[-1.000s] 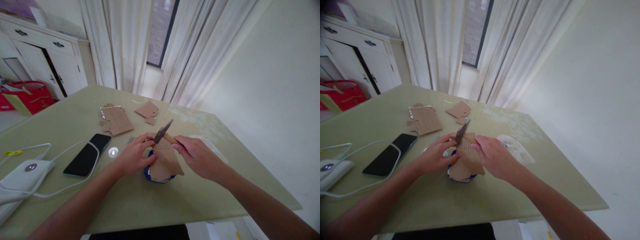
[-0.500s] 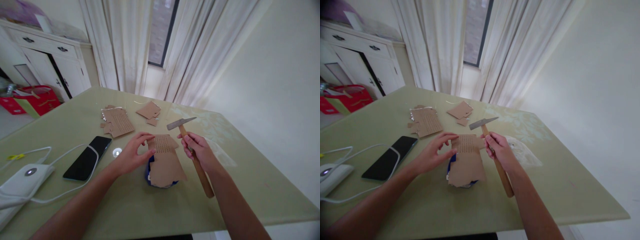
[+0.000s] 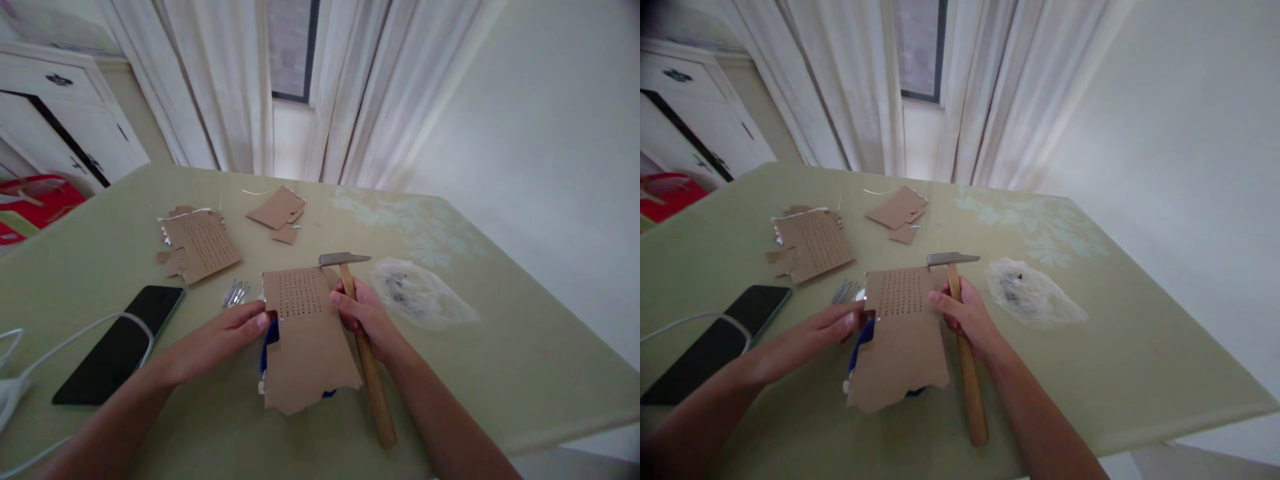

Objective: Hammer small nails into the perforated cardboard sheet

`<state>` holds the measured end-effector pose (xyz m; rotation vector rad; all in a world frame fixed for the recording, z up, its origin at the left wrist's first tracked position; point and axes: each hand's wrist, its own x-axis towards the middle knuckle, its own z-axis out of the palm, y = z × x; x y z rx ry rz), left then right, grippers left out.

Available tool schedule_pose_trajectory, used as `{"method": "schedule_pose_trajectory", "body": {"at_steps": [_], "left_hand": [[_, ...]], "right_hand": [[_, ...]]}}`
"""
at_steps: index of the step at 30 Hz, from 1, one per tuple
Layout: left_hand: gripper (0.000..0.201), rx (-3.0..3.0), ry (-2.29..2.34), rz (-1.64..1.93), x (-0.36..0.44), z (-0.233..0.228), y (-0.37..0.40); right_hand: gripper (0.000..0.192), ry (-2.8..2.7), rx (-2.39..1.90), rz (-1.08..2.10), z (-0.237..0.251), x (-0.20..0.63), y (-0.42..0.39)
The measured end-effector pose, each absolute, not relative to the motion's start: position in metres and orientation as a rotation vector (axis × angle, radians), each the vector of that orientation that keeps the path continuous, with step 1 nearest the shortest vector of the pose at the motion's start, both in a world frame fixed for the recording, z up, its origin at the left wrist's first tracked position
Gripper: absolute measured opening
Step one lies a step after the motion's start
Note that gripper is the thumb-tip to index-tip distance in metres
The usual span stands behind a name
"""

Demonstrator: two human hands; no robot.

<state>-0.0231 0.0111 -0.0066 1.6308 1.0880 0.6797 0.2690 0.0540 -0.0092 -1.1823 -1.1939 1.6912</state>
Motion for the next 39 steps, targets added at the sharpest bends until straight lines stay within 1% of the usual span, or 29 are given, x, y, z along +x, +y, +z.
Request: {"method": "schedule_pose_trajectory", "body": {"at_steps": [1,5,7,8,11,13,20,23,27,31,33,34,35,37,38,39], "left_hand": [[0.067,1.623,1.023,0.623,-0.027,-0.006,0.011],[0.11,1.644,0.913,0.478,-0.035,-0.011,0.011],[0.12,1.727,0.941,0.446,-0.035,-0.015,0.009],[0.119,1.769,0.969,0.44,-0.034,-0.017,0.008],[0.105,1.836,1.052,0.458,-0.029,-0.019,0.004],[0.103,1.861,1.073,0.47,-0.025,-0.019,0.003],[0.107,1.93,1.107,0.534,-0.015,-0.017,0.0],[0.113,1.912,1.082,0.542,-0.013,-0.02,-0.001],[0.118,1.883,1.038,0.54,-0.009,-0.021,0.0],[0.118,1.917,1.004,0.507,-0.014,-0.016,0.001],[0.113,1.966,1.023,0.467,-0.025,-0.014,0.003],[0.106,1.984,1.042,0.448,-0.031,-0.014,0.004],[0.094,1.991,1.073,0.443,-0.039,-0.013,0.007],[0.055,1.971,1.189,0.434,-0.052,-0.014,0.014],[0.041,1.957,1.306,0.457,-0.057,-0.014,0.018],[0.038,1.939,1.477,0.488,-0.061,-0.015,0.023]], "right_hand": [[0.056,-1.187,-1.193,1.716,-0.009,0.268,0.053],[0.061,-1.187,-1.233,1.758,-0.008,0.267,0.05],[0.062,-1.181,-1.237,1.758,-0.007,0.267,0.049],[0.062,-1.183,-1.236,1.755,-0.007,0.268,0.048],[0.06,-1.204,-1.251,1.722,-0.006,0.269,0.046],[0.06,-1.223,-1.276,1.683,-0.004,0.27,0.046],[0.053,-1.311,-1.298,1.47,-0.001,0.271,0.046],[0.05,-1.279,-1.298,1.487,-0.001,0.27,0.046],[0.053,-1.232,-1.294,1.547,-0.002,0.272,0.048],[0.053,-1.253,-1.274,1.633,-0.001,0.272,0.049],[0.052,-1.279,-1.273,1.649,-0.001,0.271,0.049],[0.052,-1.288,-1.277,1.652,-0.002,0.271,0.049],[0.051,-1.297,-1.28,1.655,-0.002,0.27,0.049],[0.05,-1.307,-1.283,1.653,-0.003,0.269,0.049],[0.05,-1.309,-1.284,1.647,-0.004,0.268,0.049],[0.051,-1.308,-1.285,1.637,-0.005,0.268,0.049]]}}
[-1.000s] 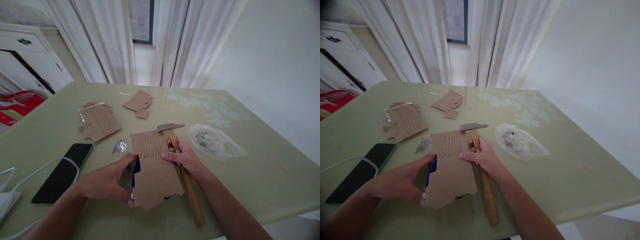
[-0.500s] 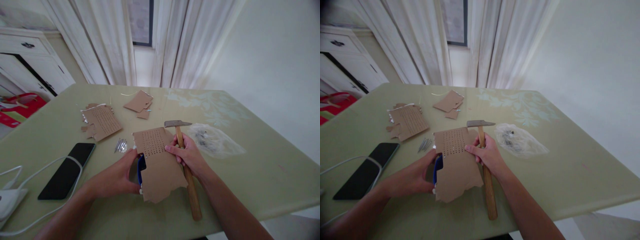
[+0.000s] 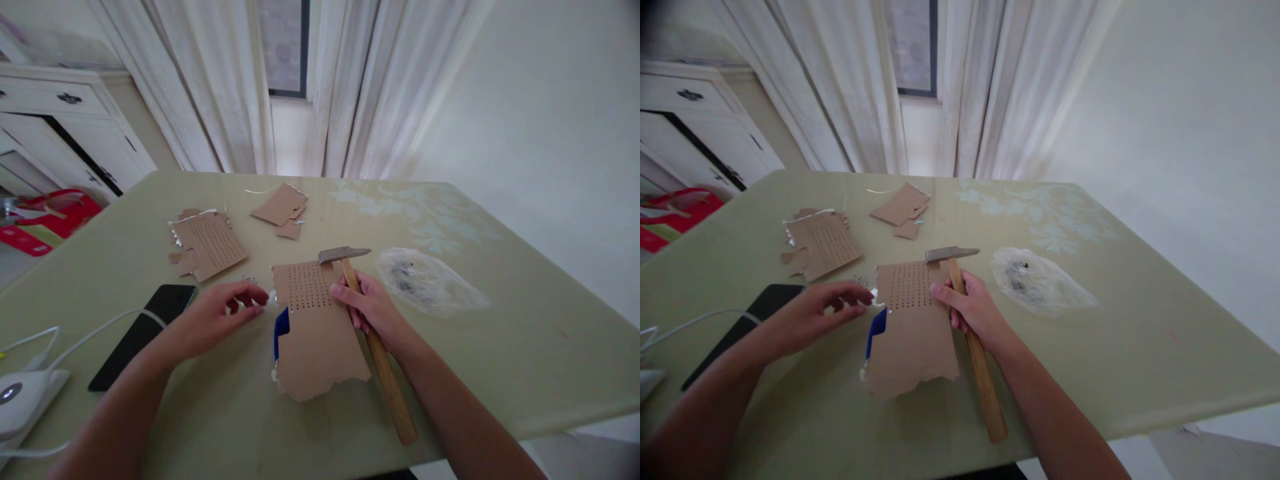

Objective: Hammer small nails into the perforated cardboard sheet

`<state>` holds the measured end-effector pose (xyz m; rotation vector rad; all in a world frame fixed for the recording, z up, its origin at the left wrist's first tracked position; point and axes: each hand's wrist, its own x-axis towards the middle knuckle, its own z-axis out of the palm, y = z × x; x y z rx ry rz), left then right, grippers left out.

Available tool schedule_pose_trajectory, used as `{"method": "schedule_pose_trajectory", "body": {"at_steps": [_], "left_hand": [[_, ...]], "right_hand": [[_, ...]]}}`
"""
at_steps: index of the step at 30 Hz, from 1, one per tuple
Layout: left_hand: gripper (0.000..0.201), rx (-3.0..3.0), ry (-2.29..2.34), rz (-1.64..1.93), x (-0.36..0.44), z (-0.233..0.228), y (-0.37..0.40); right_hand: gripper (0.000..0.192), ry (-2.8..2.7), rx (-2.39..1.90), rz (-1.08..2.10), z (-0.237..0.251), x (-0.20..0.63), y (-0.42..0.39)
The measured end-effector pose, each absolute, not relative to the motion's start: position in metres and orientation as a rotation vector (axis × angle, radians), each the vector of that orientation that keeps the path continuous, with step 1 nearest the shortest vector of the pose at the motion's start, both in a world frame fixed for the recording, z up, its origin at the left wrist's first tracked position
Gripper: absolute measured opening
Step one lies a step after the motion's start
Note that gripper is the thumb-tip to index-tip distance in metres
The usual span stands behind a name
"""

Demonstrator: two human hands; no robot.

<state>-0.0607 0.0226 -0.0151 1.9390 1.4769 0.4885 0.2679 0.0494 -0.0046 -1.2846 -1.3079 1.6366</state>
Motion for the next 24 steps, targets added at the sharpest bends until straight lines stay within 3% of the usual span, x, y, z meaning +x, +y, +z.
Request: {"method": "schedule_pose_trajectory", "body": {"at_steps": [5,20,24], "left_hand": [[0.035,1.798,2.285,0.443,-0.064,-0.024,0.038],[0.033,2.091,2.324,0.082,-0.068,-0.04,0.035],[0.035,2.083,2.371,0.218,-0.067,-0.041,0.036]], "right_hand": [[0.05,-1.286,-1.284,1.593,-0.01,0.269,0.051],[0.051,-1.239,-1.24,1.579,-0.01,0.262,0.049],[0.054,-1.255,-1.26,1.557,-0.01,0.26,0.047]]}}
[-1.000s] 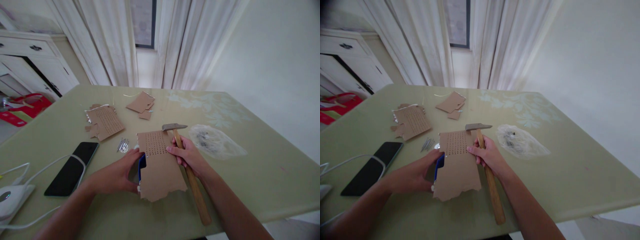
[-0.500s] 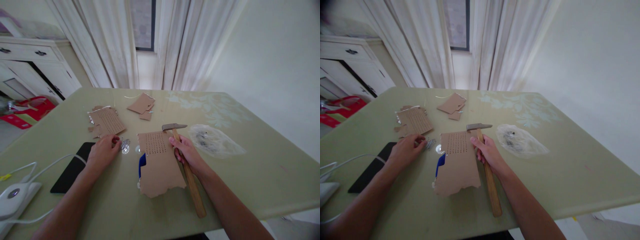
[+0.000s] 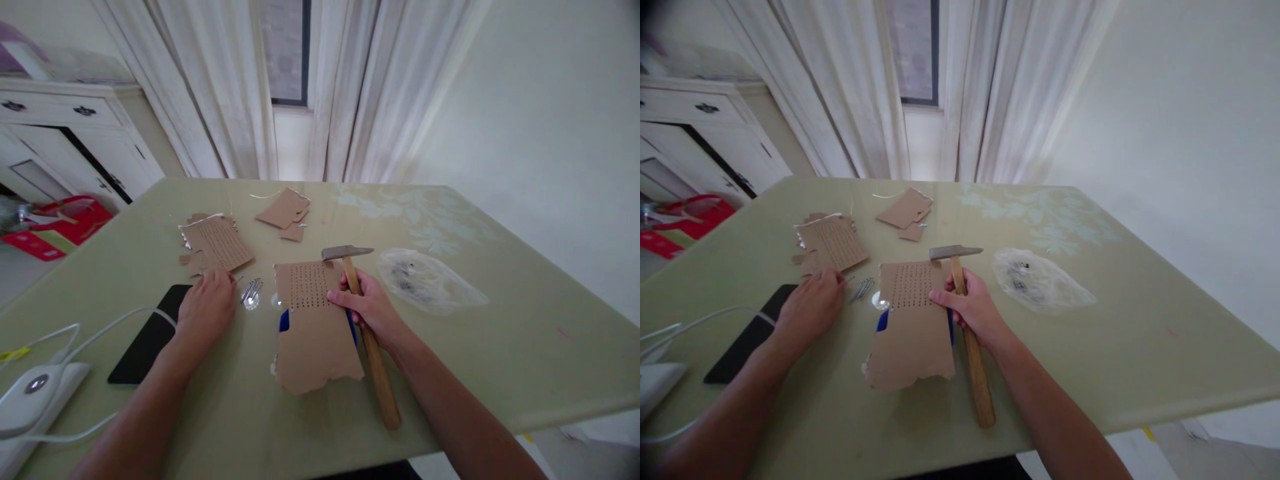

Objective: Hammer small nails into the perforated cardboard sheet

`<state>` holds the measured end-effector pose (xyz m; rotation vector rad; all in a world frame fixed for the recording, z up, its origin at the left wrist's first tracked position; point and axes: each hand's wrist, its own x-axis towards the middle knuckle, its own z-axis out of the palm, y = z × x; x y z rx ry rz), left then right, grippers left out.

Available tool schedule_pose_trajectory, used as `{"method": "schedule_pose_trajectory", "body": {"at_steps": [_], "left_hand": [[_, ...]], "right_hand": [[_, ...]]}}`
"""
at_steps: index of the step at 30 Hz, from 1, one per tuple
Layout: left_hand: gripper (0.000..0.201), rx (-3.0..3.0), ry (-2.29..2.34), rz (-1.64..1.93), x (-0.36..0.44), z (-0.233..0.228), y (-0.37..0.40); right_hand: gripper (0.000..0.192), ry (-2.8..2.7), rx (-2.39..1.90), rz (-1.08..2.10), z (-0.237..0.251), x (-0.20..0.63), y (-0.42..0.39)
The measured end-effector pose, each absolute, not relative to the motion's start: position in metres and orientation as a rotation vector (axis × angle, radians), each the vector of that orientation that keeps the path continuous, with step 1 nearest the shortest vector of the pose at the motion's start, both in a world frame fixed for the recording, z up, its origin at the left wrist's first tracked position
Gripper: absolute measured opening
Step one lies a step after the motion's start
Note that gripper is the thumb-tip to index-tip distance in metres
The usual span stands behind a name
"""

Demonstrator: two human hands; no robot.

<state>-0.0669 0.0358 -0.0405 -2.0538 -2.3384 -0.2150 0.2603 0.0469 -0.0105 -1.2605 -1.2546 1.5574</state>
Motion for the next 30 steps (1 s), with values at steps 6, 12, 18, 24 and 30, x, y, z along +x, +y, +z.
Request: {"method": "schedule_pose_trajectory", "body": {"at_steps": [6,12,18,24,30], "left_hand": [[0.034,-2.283,-2.129,-1.402,-0.042,-0.022,0.028],[0.023,-2.47,-2.05,-1.968,-0.005,-0.009,0.005],[0.02,-2.59,-1.985,-1.913,-0.003,-0.007,0.002],[0.012,-2.64,-1.835,-1.818,-0.001,-0.007,0.002],[0.009,-2.61,-1.758,-1.784,0.001,-0.007,0.001]], "right_hand": [[0.056,-1.239,-1.263,1.571,-0.014,0.259,0.047],[0.053,-1.249,-1.258,1.559,-0.014,0.257,0.047],[0.052,-1.249,-1.256,1.585,-0.015,0.258,0.048],[0.053,-1.246,-1.253,1.595,-0.016,0.257,0.048],[0.05,-1.272,-1.236,1.602,-0.017,0.259,0.047]]}}
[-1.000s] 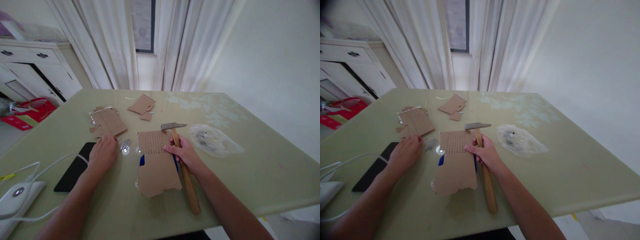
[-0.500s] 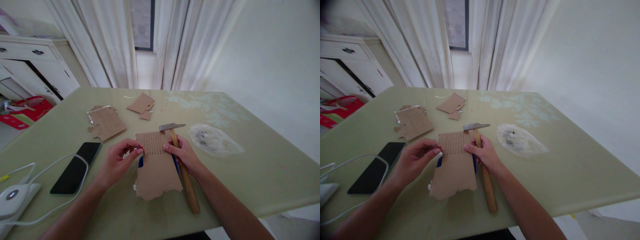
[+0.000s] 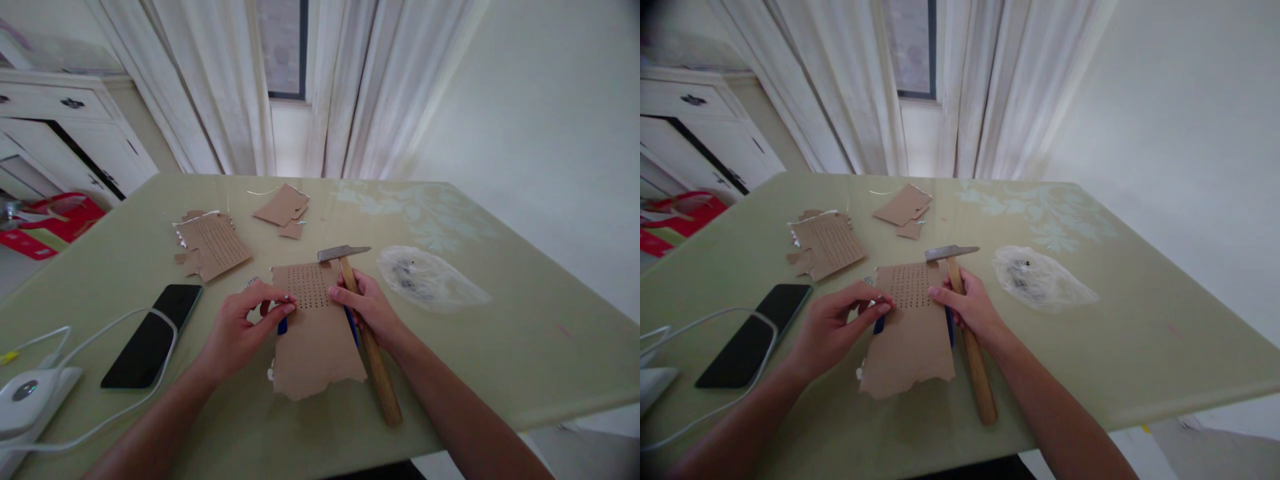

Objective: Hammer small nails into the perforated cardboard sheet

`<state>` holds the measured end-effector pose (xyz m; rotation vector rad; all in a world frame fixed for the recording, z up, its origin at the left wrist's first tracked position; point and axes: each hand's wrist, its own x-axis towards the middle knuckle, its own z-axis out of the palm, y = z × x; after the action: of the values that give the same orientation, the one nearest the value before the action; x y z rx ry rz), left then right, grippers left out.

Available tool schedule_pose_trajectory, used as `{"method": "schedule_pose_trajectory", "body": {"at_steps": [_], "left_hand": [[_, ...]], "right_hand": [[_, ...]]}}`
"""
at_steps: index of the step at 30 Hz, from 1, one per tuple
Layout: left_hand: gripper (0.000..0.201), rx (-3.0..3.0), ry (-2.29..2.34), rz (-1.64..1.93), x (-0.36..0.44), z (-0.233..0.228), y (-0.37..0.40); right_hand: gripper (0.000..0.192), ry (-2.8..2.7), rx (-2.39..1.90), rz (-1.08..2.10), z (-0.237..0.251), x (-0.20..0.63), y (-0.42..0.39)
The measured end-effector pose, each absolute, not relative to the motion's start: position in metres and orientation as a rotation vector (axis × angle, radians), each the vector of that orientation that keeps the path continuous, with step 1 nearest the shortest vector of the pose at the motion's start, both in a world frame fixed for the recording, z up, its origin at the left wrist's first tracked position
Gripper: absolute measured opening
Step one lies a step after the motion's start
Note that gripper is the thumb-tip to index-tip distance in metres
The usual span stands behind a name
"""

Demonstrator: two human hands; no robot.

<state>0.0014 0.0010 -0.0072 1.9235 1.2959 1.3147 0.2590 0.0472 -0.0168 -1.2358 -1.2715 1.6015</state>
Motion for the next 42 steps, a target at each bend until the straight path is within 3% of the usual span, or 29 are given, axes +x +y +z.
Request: {"method": "schedule_pose_trajectory", "body": {"at_steps": [12,16,19,23,30,37,42], "left_hand": [[0.011,2.031,1.233,1.352,0.007,-0.012,0.002],[0.014,2.056,1.205,1.344,0.007,-0.015,0.004],[0.014,2.071,1.192,1.326,0.007,-0.016,0.004],[0.014,2.093,1.16,1.335,0.009,-0.015,0.004],[0.015,2.055,1.174,1.301,0.009,-0.014,0.005],[0.012,2.033,1.155,1.325,0.007,-0.018,0.008],[0.007,2.064,1.136,1.303,0.006,-0.016,0.008]], "right_hand": [[0.048,-1.378,-1.174,1.303,0.009,0.278,0.05],[0.042,-1.796,-1.231,1.203,0.049,0.287,0.038],[0.04,-2.247,-1.268,0.852,0.089,0.284,0.025],[0.038,-2.377,-1.235,0.605,0.124,0.27,0.012],[0.032,-2.558,-1.228,0.466,0.126,0.257,0.006],[0.04,-2.322,-1.273,0.545,0.137,0.261,0.005],[0.035,-2.583,-1.261,0.494,0.126,0.253,0.007]]}}
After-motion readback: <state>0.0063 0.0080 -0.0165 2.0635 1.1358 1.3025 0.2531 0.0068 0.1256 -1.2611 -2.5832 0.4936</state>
